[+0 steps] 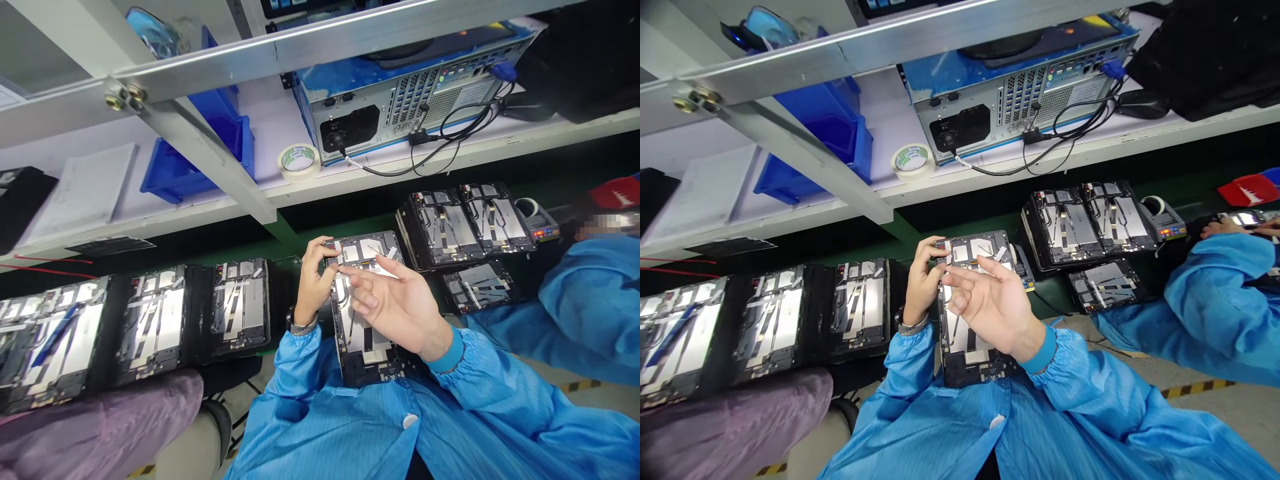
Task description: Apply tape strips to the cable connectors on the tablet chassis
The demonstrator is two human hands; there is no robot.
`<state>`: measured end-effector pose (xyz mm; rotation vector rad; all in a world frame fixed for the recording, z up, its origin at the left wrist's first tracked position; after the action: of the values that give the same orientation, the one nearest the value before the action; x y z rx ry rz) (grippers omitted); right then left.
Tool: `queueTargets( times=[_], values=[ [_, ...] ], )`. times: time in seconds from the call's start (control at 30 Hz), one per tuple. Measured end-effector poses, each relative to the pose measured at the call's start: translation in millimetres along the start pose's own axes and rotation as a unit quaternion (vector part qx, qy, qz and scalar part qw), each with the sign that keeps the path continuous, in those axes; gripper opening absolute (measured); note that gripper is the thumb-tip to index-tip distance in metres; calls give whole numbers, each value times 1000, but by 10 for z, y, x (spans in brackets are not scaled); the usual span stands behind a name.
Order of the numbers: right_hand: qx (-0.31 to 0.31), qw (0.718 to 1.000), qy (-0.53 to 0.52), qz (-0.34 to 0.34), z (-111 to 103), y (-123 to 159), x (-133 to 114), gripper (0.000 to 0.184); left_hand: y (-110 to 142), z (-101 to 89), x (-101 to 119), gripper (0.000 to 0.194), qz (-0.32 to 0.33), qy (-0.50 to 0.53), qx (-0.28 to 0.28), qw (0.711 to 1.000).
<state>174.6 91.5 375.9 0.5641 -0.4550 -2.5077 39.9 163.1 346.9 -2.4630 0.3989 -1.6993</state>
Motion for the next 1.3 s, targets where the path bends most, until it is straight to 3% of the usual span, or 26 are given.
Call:
queueTargets(
  times=[0.1, 0.17, 0.2, 0.23, 0.3, 0.37, 0.4, 0.47, 0.53, 0.6, 0.7, 0.93, 1.1, 1.2, 1.3],
  values=[
    [-33, 988, 148, -3, -25, 104, -26, 39, -8, -8, 12, 19, 3, -2, -1, 1000],
    [-53, 938, 336, -72, -40, 137, -190, 36, -10, -5, 17, 18, 8, -1, -3, 1000],
    [-59, 884, 444, -133, -27, 141, -320, 35, -9, -2, 19, 17, 11, -2, -3, 1000],
    [-62, 810, 548, -200, 6, 141, -456, 33, -7, 2, 19, 16, 14, -3, -4, 1000],
    [-73, 622, 716, -308, 103, 115, -646, 33, -1, 9, 17, 16, 16, -10, -4, 1000],
    [-102, 443, 821, -346, 163, 20, -681, 37, 4, 11, 15, 18, 16, -17, -3, 1000],
    [-117, 371, 853, -348, 168, -43, -666, 39, 6, 11, 14, 19, 16, -21, -2, 1000],
    [-141, 268, 887, -350, 159, -157, -620, 41, 9, 9, 12, 20, 18, -25, 1, 1000],
    [-156, 208, 897, -358, 139, -230, -577, 40, 10, 10, 8, 19, 20, -28, 1, 999],
    [-165, 174, 900, -363, 106, -270, -545, 37, 10, 13, 4, 18, 23, -27, 1, 999],
    [-174, 149, 901, -368, 56, -281, -526, 36, 8, 18, 4, 19, 26, -20, 1, 999],
    [-198, 140, 901, -361, 40, -258, -496, 36, 5, 23, 1, 20, 17, 1, -1, 1000],
    [-233, 121, 898, -354, 68, -258, -460, 37, -23, 7, 43, 7, 13, 6, 15, 1000],
    [-239, 137, 893, -357, 107, -257, -527, 34, -40, 5, 85, 3, 3, -4, 13, 1000],
    [-197, 185, 876, -400, 196, -220, -714, 31, -48, 14, 75, 11, -17, -1, -7, 1000]
  ],
)
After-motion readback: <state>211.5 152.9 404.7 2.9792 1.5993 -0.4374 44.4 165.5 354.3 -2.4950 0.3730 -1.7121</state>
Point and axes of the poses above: each hand's wrist, its own y-axis away from the middle knuckle, its own z-axis out of the palm, x = y × z, the point moved 7 cm from there along -y, towards the middle knuckle, and after that the axes turned 5 degrees about -z, right-handed, at the moved point
